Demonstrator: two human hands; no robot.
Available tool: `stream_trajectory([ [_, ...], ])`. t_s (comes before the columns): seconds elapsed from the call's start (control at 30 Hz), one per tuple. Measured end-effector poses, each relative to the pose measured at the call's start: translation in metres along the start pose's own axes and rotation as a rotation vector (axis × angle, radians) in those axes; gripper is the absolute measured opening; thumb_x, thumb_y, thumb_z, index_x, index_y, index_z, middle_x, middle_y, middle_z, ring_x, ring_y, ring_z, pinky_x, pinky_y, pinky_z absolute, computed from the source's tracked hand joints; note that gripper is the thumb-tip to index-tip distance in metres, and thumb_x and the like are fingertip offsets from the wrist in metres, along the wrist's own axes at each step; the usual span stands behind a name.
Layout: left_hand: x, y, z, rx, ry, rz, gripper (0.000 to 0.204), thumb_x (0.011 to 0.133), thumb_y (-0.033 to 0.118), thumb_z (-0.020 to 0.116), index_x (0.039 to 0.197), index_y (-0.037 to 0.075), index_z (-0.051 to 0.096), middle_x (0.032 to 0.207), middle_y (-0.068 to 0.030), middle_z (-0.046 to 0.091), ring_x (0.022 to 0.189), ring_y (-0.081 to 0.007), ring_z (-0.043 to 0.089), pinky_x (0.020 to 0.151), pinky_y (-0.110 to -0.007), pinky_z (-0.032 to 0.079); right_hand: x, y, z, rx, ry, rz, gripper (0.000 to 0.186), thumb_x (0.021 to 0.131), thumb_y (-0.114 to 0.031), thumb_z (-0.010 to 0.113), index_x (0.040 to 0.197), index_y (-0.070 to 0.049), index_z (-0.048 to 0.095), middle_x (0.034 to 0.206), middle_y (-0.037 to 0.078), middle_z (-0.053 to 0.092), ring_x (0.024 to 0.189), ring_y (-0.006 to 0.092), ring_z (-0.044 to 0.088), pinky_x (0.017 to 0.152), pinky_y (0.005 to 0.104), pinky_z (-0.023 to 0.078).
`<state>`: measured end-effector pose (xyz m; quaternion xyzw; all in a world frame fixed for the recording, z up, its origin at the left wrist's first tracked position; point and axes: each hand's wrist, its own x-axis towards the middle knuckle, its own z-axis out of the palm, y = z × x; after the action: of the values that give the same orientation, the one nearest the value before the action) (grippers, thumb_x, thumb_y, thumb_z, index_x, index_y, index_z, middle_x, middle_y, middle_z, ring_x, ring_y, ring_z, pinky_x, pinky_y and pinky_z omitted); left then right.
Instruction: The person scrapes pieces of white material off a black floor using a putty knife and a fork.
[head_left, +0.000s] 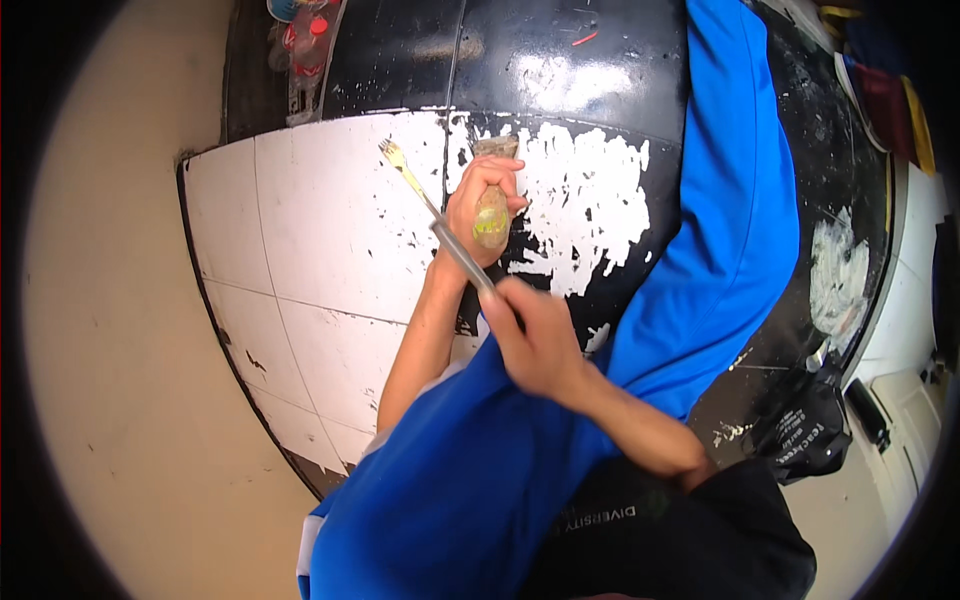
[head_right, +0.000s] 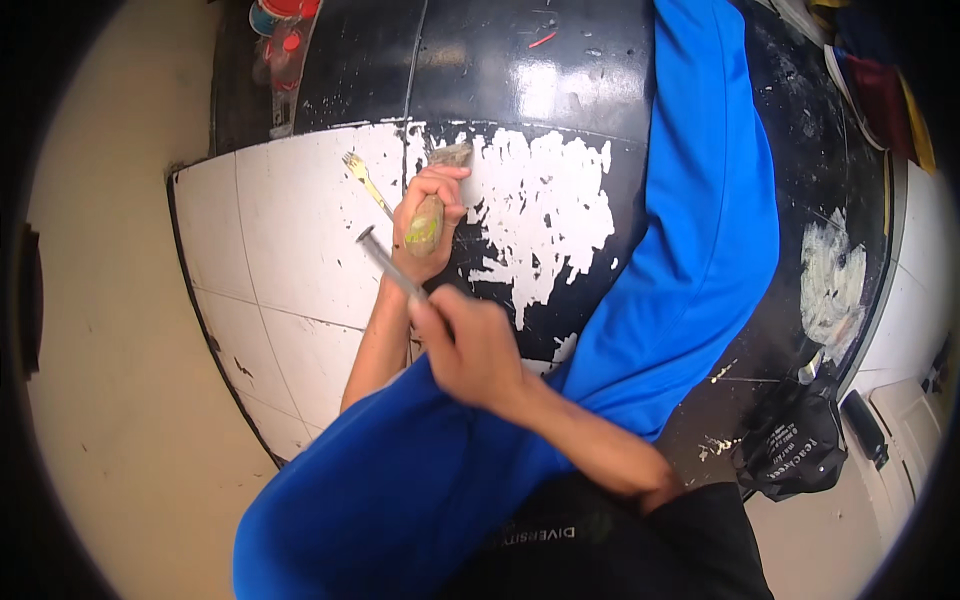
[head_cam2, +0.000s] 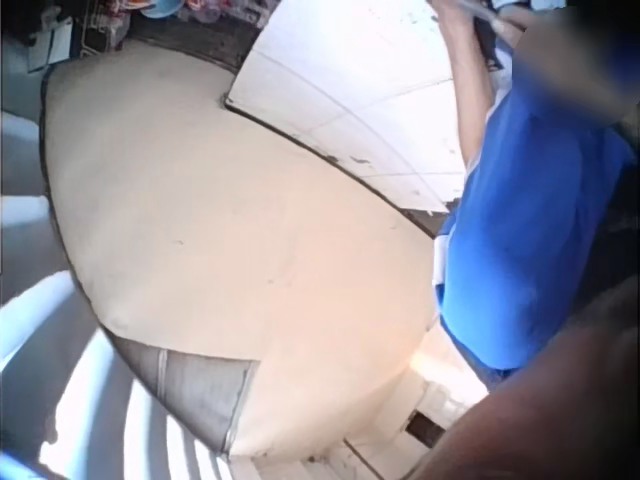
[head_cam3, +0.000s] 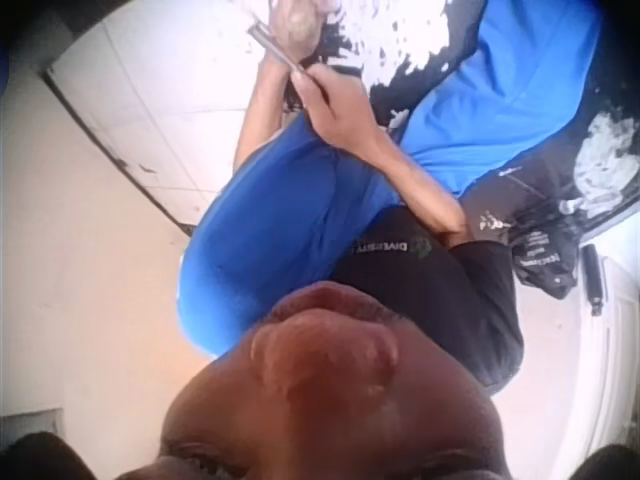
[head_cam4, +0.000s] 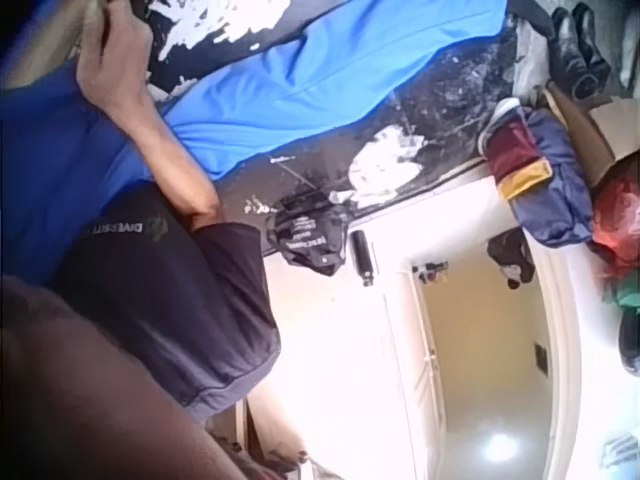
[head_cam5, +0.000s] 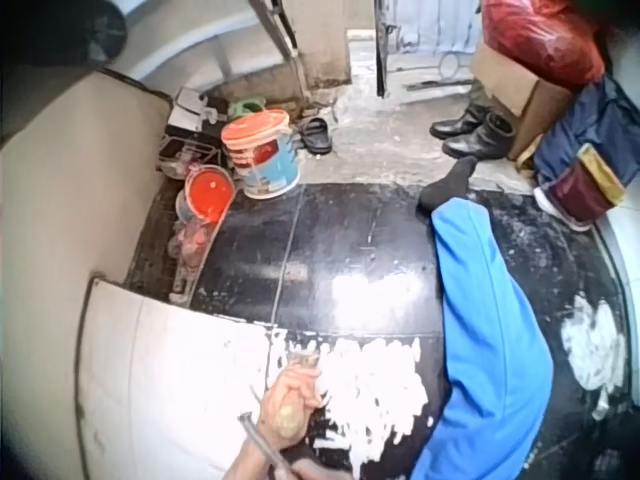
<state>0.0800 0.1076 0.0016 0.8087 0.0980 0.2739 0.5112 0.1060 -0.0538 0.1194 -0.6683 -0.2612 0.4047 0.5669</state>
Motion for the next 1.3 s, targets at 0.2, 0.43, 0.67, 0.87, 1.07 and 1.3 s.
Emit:
stream_trajectory([
  [0.2,-0.003,0.0,0.008,-0.005,0.014,-0.016,0.033,0.075,-0.019,0.069,0.094,0.003,0.053,0.102,-0.0146,0.066,0.104,-0.0316,0.068,0.091,-0.039,0.055,0.004,0.02,0.003,0.049,0.063,-0.055,0.019,0.102,-0.008,0.055,0.086,0.002,0.054,0.069,0.02,0.055,0.057,0.0412,0.058,0.051,0.0465,0.041],
  [0.43,0.001,0.006,0.004,0.005,0.003,-0.032,0.028,0.081,-0.011,0.073,0.095,0.004,0.053,0.098,-0.0128,0.065,0.104,-0.032,0.069,0.092,-0.043,0.054,-0.002,0.002,0.003,-0.007,0.075,-0.122,0.018,0.103,-0.005,0.051,0.088,0.003,0.056,0.071,0.017,0.054,0.056,0.0351,0.057,0.051,0.0434,0.042],
  [0.67,0.003,0.003,0.002,0.025,-0.002,-0.05,0.032,0.077,-0.012,0.075,0.094,0.004,0.054,0.098,-0.0119,0.064,0.105,-0.0322,0.069,0.09,-0.041,0.055,-0.009,0.0,0.008,0.099,0.09,-0.064,0.019,0.1,-0.006,0.052,0.083,0.002,0.054,0.064,0.018,0.051,0.053,0.036,0.055,0.052,0.0433,0.043],
  [0.87,0.001,0.007,0.006,0.001,-0.016,-0.073,0.032,0.077,-0.013,0.074,0.093,0.005,0.053,0.098,-0.0115,0.065,0.104,-0.0314,0.069,0.089,-0.04,0.056,-0.025,0.017,0.008,-0.062,0.218,-0.459,0.017,0.093,0.004,0.044,0.079,0.001,0.053,0.064,0.016,0.048,0.051,0.0322,0.05,0.049,0.043,0.039],
  [1.07,-0.002,0.008,0.006,0.017,0.016,-0.079,0.03,0.077,-0.011,0.075,0.093,0.005,0.054,0.099,-0.015,0.066,0.101,-0.0338,0.069,0.091,-0.042,0.055,-0.019,-0.003,0.005,0.159,0.212,-0.346,0.022,0.101,-0.012,0.058,0.085,0.001,0.053,0.065,0.022,0.053,0.058,0.0421,0.058,0.052,0.0464,0.042],
  [1.3,0.003,-0.001,0.003,0.018,-0.005,-0.066,0.033,0.075,-0.012,0.075,0.094,0.004,0.054,0.107,-0.0164,0.068,0.099,-0.0326,0.069,0.088,-0.04,0.055,-0.003,0.0,0.002,0.004,0.127,-0.21,0.025,0.101,-0.01,0.059,0.08,0.001,0.051,0.064,0.022,0.052,0.057,0.04,0.058,0.051,0.0466,0.041],
])
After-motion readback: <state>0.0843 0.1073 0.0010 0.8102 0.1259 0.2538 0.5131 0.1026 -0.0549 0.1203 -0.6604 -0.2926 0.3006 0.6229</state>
